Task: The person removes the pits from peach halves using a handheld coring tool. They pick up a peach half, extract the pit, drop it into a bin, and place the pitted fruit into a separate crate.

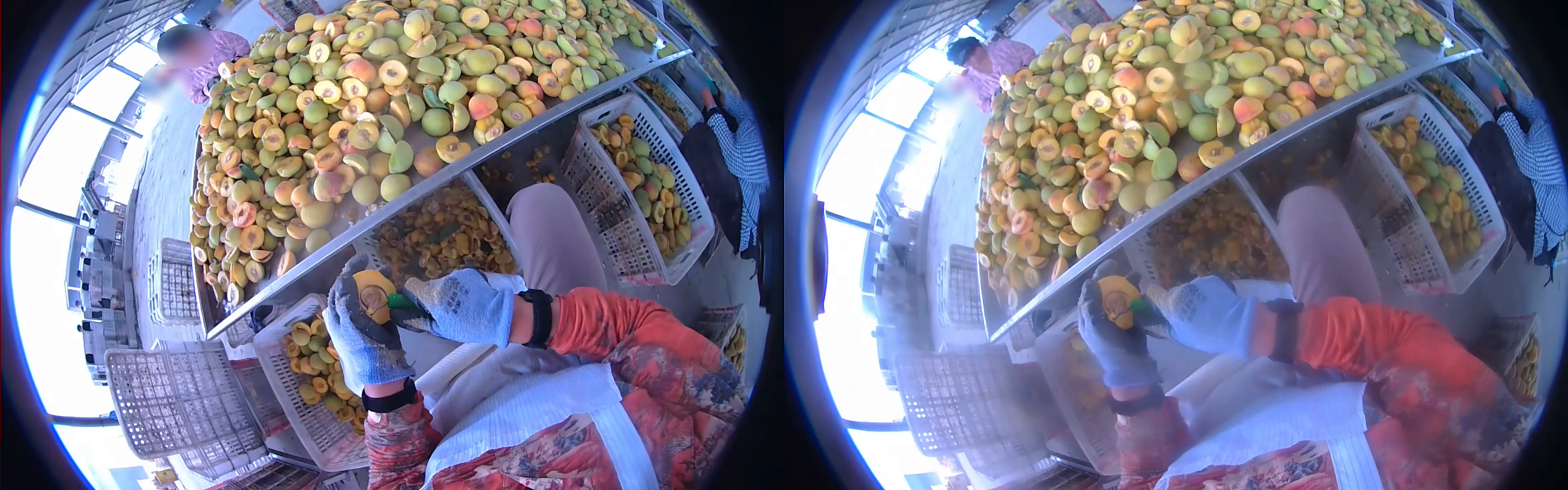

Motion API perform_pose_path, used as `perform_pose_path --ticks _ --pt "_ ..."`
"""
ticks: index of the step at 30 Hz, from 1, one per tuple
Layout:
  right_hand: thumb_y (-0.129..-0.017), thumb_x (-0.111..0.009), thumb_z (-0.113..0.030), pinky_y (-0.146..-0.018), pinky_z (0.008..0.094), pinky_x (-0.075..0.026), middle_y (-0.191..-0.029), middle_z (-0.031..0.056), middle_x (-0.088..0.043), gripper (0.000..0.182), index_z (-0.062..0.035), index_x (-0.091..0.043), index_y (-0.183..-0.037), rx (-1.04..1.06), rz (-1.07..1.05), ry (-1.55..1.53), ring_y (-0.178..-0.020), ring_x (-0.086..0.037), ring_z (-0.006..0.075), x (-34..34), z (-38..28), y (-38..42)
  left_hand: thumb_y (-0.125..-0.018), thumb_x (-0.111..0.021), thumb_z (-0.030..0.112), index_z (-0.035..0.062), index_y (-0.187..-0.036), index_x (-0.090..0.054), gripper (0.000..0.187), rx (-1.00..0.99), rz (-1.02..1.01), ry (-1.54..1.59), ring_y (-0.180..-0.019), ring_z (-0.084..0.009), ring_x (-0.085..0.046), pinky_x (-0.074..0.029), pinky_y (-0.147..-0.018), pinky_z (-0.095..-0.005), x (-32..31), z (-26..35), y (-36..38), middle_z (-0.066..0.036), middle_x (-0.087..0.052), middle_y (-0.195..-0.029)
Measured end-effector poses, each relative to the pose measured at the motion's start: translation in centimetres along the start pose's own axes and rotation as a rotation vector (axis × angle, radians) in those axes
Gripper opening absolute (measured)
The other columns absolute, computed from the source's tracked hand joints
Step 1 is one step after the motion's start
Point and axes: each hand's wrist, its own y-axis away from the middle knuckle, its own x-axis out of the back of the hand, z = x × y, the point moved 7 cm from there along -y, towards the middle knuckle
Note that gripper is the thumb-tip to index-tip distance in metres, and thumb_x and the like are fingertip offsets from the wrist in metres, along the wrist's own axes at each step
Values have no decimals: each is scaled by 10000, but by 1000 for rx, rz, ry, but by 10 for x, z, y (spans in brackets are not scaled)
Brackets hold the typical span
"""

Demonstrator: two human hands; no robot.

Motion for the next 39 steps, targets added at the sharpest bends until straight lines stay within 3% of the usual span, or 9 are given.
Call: perform_pose_path --ticks 9,20,25,27,29,31,33,36,39 --pt "-919 -484 -385 -379 257 -340 -563 12 -456 361 -82 -485 -1115 -441 -527 -1384 -435 -442 100 -40 2 28 -872 -540 178 -39 -1017 -610 270 -151 40 -263 -758 -165 -615 -500 -685 -255 -6 15 7 -108 -624 -914" --pt "-893 -532 -404 -342 218 -383 -615 43 -567 391 -20 -597 -930 -577 -546 -1622 -409 -497 106 -19 26 36 -846 -570 188 -27 -1011 -616 275 -33 -102 -747 -799 -127 -570 -463 -701 -261 -41 16 3 -81 -642 -879" --pt "-893 -522 -434 -333 208 -350 -593 34 -547 426 -15 -593 -897 -664 -566 -1752 -386 -467 96 -22 19 25 -865 -506 139 16 -1129 -552 295 96 -279 -307 -844 -161 -580 -470 -760 -276 -37 -17 -16 -95 -618 -970" --pt "-895 -514 -444 -331 207 -342 -592 33 -544 433 -18 -592 -885 -652 -560 -1805 -381 -460 93 -13 16 19 -892 -507 231 -30 -1097 -550 335 -350 -154 -465 -725 -211 -640 -526 -609 -311 -42 9 -21 -146 -641 -910" --pt "-904 -489 -453 -327 204 -322 -570 19 -534 427 -40 -596 -879 -589 -584 -1851 -375 -446 79 8 15 11 -906 -501 246 -3 -1048 -551 292 186 -144 -162 -693 -197 -628 -447 -385 -300 -28 8 -31 -124 -640 -822" --pt "-881 -505 -478 -353 263 -372 -533 76 -536 445 -43 -579 -832 -568 -519 -1788 -384 -499 161 -8 51 8 -885 -536 261 -4 -1084 -556 332 262 -147 -163 -710 -202 -633 -481 -476 -287 21 19 -42 -117 -644 -787" --pt "-843 -546 -479 -410 351 -425 -535 138 -544 437 -44 -551 -801 -135 98 -160 -441 -549 273 0 109 1 -836 -607 213 -25 -1143 -544 394 -759 -324 -1226 -800 -228 -631 -513 -668 -307 88 44 -52 -141 -652 -877" --pt "-812 -584 -451 -485 415 -452 -602 171 -563 405 -51 -527 -790 -322 58 40 -529 -573 341 9 124 5 -726 -691 39 -35 -1217 -502 531 -46 142 -1514 -1062 -243 -552 -437 -908 -331 131 55 -84 -148 -549 -1199" --pt "-815 -581 -439 -494 413 -455 -623 140 -579 376 -67 -529 -802 -280 79 -13 -543 -586 327 7 111 -4 -702 -682 5 -1 -1297 -426 648 -213 0 -893 -1149 -230 -490 -409 -958 -325 95 36 -143 -147 -462 -1298"
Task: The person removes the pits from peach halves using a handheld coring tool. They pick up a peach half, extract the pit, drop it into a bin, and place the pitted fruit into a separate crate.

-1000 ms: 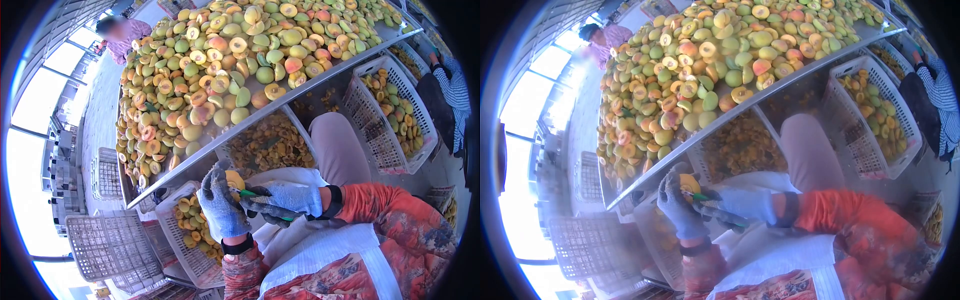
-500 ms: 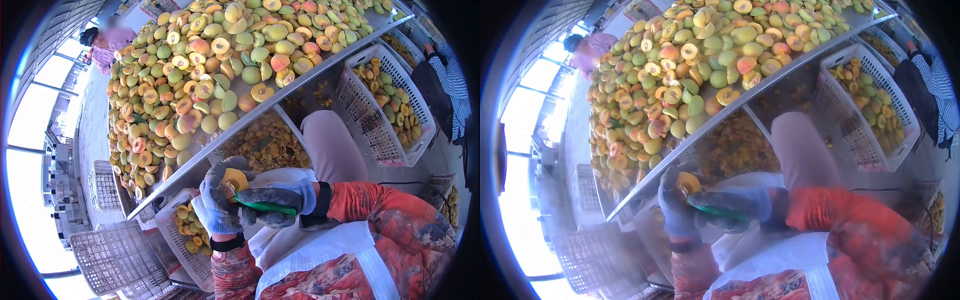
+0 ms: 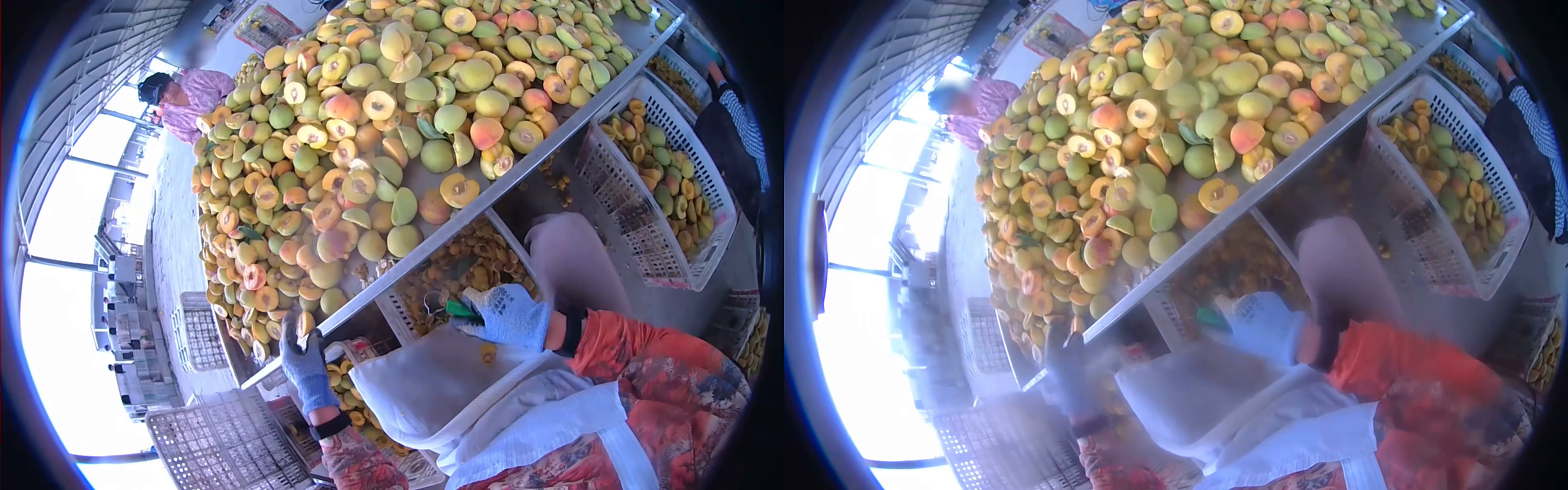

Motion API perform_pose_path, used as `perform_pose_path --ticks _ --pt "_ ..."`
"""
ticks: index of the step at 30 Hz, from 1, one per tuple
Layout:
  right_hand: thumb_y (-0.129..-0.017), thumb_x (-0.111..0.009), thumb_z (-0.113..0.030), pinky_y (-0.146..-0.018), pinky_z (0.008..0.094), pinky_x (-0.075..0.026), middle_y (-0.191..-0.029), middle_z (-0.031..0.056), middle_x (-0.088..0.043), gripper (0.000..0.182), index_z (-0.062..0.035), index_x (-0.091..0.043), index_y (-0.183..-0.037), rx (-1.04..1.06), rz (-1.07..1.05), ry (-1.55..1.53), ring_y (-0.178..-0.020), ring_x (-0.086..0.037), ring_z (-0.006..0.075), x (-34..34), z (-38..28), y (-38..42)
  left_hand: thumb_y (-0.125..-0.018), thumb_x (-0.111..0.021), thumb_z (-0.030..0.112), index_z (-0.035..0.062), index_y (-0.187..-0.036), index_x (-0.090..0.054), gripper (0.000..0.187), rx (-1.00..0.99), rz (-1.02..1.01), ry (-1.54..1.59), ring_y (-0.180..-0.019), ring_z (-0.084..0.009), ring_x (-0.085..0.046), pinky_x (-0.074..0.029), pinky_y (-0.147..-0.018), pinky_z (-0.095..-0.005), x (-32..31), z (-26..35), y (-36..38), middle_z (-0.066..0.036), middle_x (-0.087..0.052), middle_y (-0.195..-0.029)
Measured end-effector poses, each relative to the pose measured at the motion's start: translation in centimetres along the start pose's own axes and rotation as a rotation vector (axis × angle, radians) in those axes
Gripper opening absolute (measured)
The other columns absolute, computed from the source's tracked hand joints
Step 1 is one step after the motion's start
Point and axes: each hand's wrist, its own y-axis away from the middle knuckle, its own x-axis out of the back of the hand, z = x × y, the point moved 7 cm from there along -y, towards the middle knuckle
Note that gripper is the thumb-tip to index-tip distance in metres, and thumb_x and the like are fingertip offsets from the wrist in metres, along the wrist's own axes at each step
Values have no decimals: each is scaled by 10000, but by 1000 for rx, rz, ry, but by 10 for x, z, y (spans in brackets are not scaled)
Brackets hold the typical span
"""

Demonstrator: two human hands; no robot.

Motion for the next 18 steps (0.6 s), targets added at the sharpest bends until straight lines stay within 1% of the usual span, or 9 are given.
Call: perform_pose_path --ticks 4,6,8,10,11,12,14,17,18 --pt "-819 -580 -436 -510 396 -468 -650 135 -588 362 -76 -549 -833 35 -84 -61 -562 -598 314 -13 3 5 -696 -687 106 55 -1323 -405 689 -329 -118 -799 -1210 -318 -433 -395 -960 -377 -114 63 -63 -196 -431 -1319" --pt "-824 -575 -441 -520 395 -472 -665 136 -593 367 -77 -557 -861 8 -148 3 -573 -601 318 -15 4 8 -691 -682 115 67 -1317 -416 682 -273 -118 -957 -1191 -337 -445 -398 -949 -394 -139 59 -86 -207 -443 -1299" --pt "-831 -566 -446 -528 399 -474 -672 141 -596 378 -73 -551 -886 16 -31 -147 -581 -603 327 -5 3 9 -685 -676 125 80 -1311 -427 675 -203 -108 -1115 -1171 -356 -457 -401 -937 -412 -143 22 -110 -219 -456 -1279" --pt "-830 -575 -438 -525 402 -471 -674 144 -597 371 -72 -542 -885 25 -45 -164 -578 -600 330 -2 3 11 -700 -645 109 73 -1305 -435 641 -274 -74 -316 -1032 -338 -561 -479 -814 -396 -113 -26 -138 -210 -517 -1207" --pt "-830 -584 -429 -522 406 -467 -676 147 -597 365 -72 -533 -883 43 -56 -182 -575 -598 333 0 1 11 -722 -616 110 67 -1292 -448 595 141 -182 124 -867 -308 -623 -531 -687 -349 -106 -9 -111 -183 -566 -1124" --pt "-830 -584 -429 -522 406 -467 -676 147 -597 365 -72 -533 -883 60 -67 -186 -575 -598 333 1 -3 8 -748 -595 159 59 -1305 -422 592 177 -234 418 -786 -280 -638 -554 -633 -318 -93 11 -87 -148 -581 -1090" --pt "-844 -546 -363 -562 424 -459 -723 167 -599 343 -53 -528 -990 67 -214 -155 -622 -593 338 -5 -14 4 -764 -576 211 58 -1320 -387 606 409 -323 933 -880 -291 -618 -560 -707 -376 -87 25 -32 -159 -557 -1124" --pt "-836 -561 -335 -555 431 -457 -702 166 -600 350 -41 -515 -1021 174 -207 -134 -620 -597 342 0 -50 -11 -811 -553 319 37 -1303 -378 594 402 -394 1242 -1045 -321 -545 -532 -783 -466 -87 33 30 -161 -497 -1217" --pt "-833 -565 -327 -552 430 -458 -692 164 -600 359 -38 -510 -1039 233 -158 -110 -615 -596 342 2 -62 -13 -837 -538 345 30 -1300 -382 582 136 -216 842 -1023 -313 -559 -526 -792 -458 -82 33 41 -151 -516 -1196"
